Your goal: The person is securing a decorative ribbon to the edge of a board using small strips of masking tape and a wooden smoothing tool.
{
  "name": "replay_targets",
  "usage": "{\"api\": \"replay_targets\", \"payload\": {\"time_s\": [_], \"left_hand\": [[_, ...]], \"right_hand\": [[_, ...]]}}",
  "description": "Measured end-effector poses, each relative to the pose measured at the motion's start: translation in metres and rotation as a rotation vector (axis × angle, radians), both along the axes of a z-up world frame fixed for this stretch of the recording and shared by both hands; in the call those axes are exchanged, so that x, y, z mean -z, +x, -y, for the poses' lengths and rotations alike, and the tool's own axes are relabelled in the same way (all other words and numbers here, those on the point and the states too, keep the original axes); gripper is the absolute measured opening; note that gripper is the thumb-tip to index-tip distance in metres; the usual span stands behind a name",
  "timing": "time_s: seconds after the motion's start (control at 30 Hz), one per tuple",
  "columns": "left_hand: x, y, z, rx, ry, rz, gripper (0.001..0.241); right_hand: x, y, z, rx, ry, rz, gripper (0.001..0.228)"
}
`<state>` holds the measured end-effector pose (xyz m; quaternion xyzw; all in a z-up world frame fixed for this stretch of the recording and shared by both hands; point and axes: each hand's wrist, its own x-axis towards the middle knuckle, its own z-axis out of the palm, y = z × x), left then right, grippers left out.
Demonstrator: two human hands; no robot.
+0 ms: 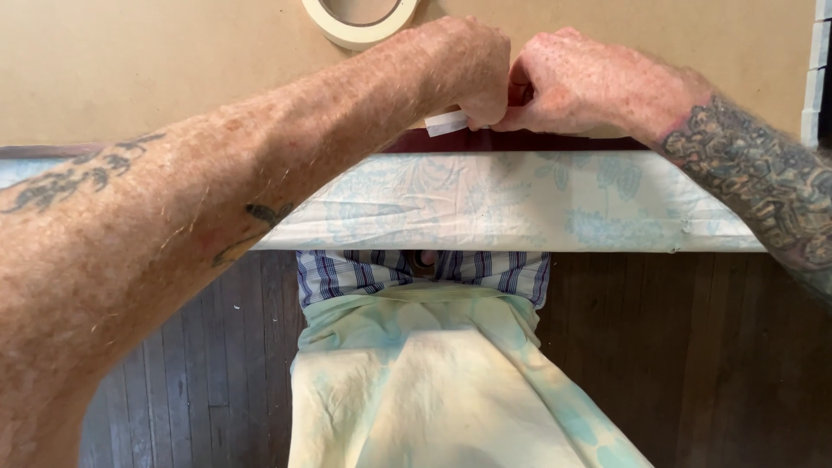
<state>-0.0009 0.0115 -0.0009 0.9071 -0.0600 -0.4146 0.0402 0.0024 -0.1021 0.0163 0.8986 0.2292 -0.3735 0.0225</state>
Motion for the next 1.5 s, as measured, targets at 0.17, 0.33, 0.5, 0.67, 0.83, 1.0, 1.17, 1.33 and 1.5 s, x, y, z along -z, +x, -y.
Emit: {"api": "replay_targets", "payload": {"time_s": [0.17,0.33,0.5,0.67,0.83,1.0,1.17,1.33,1.5], "left_hand": [[0.016,0.007,0.001,0.104,0.046,-0.056,0.022],[0.017,0.007,0.008,-0.003,0.050,-0.035,0.063],[0.034,0.020,0.008,0.222,0.162,-0.010,0.058],[-0.007,0.012,0.007,0.061,0.026,-0.117,0.047],[-0.027,0.006,0.007,0.078,-0.017,-0.111,0.037],[-0.021,0.008,0.008,0.087,0.041,0.016,0.069],[-0.003,0.005,0.006,0.159,0.015,0.203,0.057],[0.027,-0.048,-0.033,-0.073,-0.463,0.572,0.009],[0.012,-0.097,-0.026,-0.195,-0.240,0.537,0.031]], "right_hand": [[0.017,0.016,0.005,0.037,-0.075,-0.028,0.039],[0.014,0.015,0.023,0.086,-0.032,-0.028,0.039],[0.007,0.018,0.023,0.120,0.014,-0.108,0.036],[-0.014,0.015,0.032,0.173,-0.002,-0.090,0.031],[-0.034,0.008,0.034,0.129,0.054,-0.071,0.027],[-0.017,0.014,0.038,0.192,0.022,-0.029,0.040],[-0.023,0.023,0.049,0.146,0.088,-0.088,0.028],[-0.031,0.008,0.048,0.176,0.135,-0.065,0.025],[-0.031,-0.006,0.045,0.091,0.160,-0.002,0.021]]}}
